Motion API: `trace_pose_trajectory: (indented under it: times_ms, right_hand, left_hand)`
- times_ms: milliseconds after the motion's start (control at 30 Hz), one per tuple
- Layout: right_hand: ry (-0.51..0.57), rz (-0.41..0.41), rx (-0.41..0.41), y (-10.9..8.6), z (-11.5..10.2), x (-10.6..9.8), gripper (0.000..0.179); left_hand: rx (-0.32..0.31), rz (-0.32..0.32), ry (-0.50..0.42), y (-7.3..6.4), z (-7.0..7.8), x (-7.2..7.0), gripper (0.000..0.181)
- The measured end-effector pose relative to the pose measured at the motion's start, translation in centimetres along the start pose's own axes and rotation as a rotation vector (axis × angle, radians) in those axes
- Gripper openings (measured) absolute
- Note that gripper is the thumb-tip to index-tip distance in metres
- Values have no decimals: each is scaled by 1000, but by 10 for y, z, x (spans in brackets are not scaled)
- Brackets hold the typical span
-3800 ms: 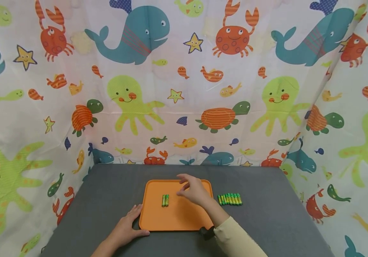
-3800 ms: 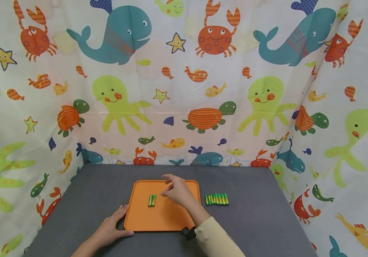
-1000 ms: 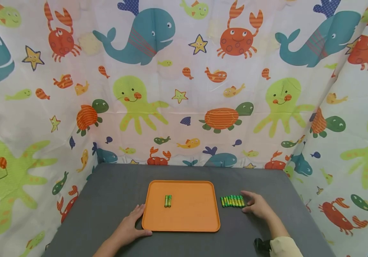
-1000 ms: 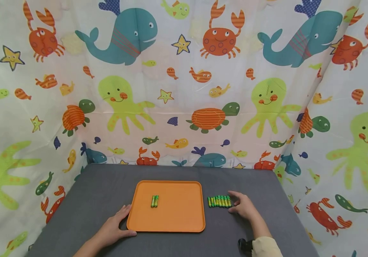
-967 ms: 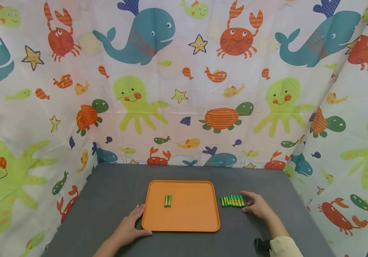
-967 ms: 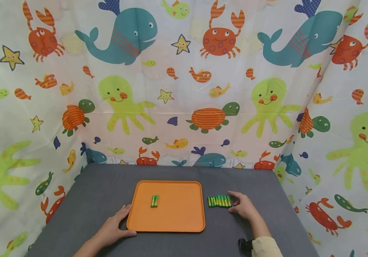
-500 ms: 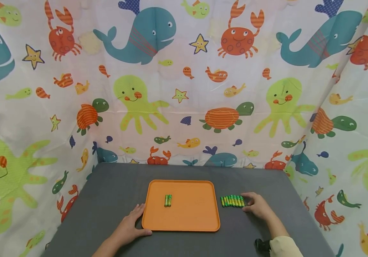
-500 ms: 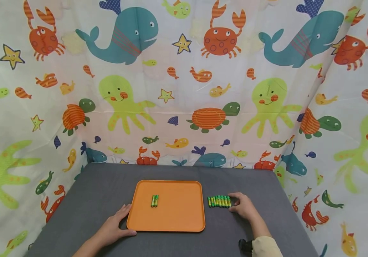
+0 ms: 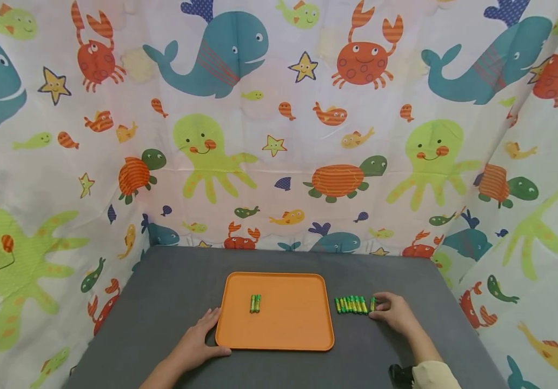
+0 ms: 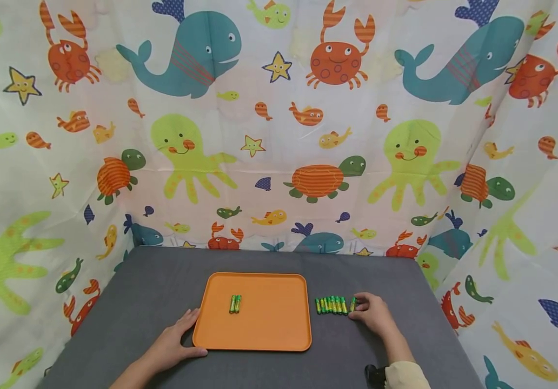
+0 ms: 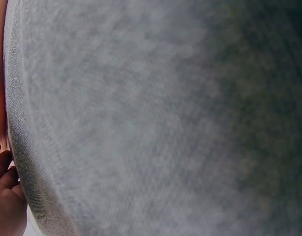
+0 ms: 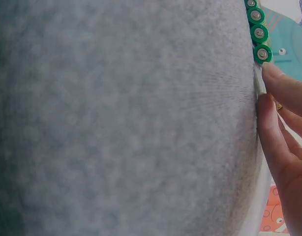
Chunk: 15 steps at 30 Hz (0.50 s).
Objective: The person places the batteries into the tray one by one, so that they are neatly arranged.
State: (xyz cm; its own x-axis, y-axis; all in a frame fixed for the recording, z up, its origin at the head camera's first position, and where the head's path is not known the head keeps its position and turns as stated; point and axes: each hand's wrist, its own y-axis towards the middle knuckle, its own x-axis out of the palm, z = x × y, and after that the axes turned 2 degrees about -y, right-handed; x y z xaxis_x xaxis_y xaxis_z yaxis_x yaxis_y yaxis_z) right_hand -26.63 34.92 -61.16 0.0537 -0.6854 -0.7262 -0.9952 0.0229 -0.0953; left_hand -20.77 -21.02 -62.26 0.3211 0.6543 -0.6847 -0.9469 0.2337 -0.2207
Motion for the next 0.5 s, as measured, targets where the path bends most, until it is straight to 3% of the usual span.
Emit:
trace_pose_trajectory:
  times_ms: [500]
  right_hand:
    - [85,13,-36,0,-13,-5,57]
  left_hand:
    - [-3,-1,-1,-1,2,-1,114]
